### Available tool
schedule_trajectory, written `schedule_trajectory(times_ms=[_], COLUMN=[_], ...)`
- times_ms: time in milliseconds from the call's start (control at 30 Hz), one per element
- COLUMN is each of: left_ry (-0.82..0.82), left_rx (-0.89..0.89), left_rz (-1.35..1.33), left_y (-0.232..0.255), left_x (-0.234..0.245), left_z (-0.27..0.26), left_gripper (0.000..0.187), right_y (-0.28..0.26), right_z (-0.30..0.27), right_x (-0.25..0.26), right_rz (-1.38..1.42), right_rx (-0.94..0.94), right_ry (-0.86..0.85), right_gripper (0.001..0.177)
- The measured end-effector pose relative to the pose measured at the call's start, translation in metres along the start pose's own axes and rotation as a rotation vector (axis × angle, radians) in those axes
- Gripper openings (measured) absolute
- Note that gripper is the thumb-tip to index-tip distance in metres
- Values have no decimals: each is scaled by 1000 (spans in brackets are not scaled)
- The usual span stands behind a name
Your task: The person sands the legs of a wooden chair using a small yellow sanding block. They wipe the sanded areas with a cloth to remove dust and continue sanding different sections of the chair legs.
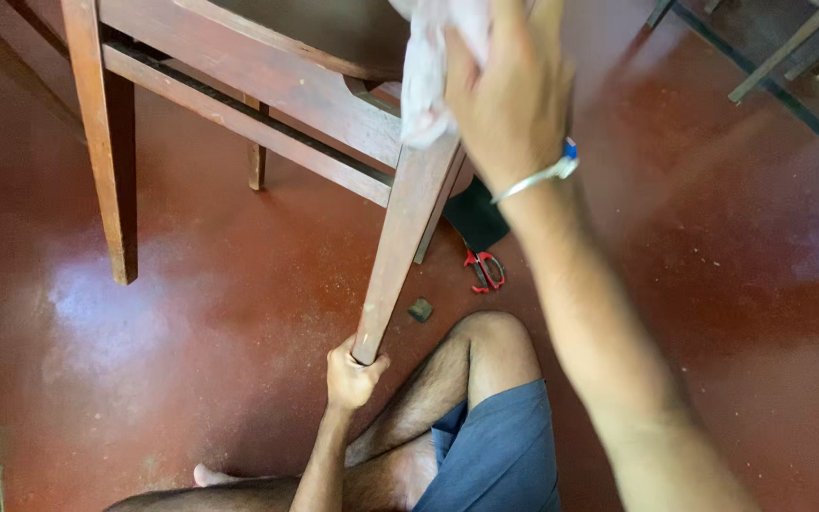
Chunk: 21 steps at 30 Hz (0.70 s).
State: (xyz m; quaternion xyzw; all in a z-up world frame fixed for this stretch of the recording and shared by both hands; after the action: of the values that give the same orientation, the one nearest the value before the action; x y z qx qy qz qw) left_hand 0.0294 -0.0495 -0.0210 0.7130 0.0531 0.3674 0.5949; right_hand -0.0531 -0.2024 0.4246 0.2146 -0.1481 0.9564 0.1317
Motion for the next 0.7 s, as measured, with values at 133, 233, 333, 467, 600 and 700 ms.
schedule_trajectory(times_ms=[133, 233, 333, 467, 600, 700], left_ry=[-8, -7, 14, 40, -24, 33], left_rx=[-11, -16, -92, -185, 14, -96], left_rz=[-42, -59, -114, -140, -41, 37], left_y=[3, 4, -1, -5, -6, 11], left_x=[1, 2, -1, -2, -1, 10], left_z=[0, -2, -2, -1, 0, 1], left_gripper=[20, 23, 25, 19, 24, 29], right_y=[-14, -22, -38, -36, -19, 16], right_z=[-68, -143, -229, -268, -190, -102], right_x=[-22, -49, -77, -94, -67, -45], right_rz=[193, 294, 220, 265, 222, 92], right_rx=[-77, -188, -273, -373, -258, -115], right_ry=[42, -6, -147, -329, -111, 31], right_gripper=[69, 72, 67, 62, 58, 75])
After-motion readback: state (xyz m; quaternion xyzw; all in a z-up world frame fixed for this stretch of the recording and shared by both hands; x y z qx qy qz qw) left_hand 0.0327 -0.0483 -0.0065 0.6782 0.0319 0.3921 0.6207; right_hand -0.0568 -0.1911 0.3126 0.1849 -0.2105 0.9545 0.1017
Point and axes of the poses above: each hand's wrist, its own z-axis towards the middle knuckle, its own x-axis out of the back of the hand, y = z × x, the point moved 6 cm from there along z, towards the middle knuckle, and after that the axes turned 15 degrees about z, right-handed, at the moved point
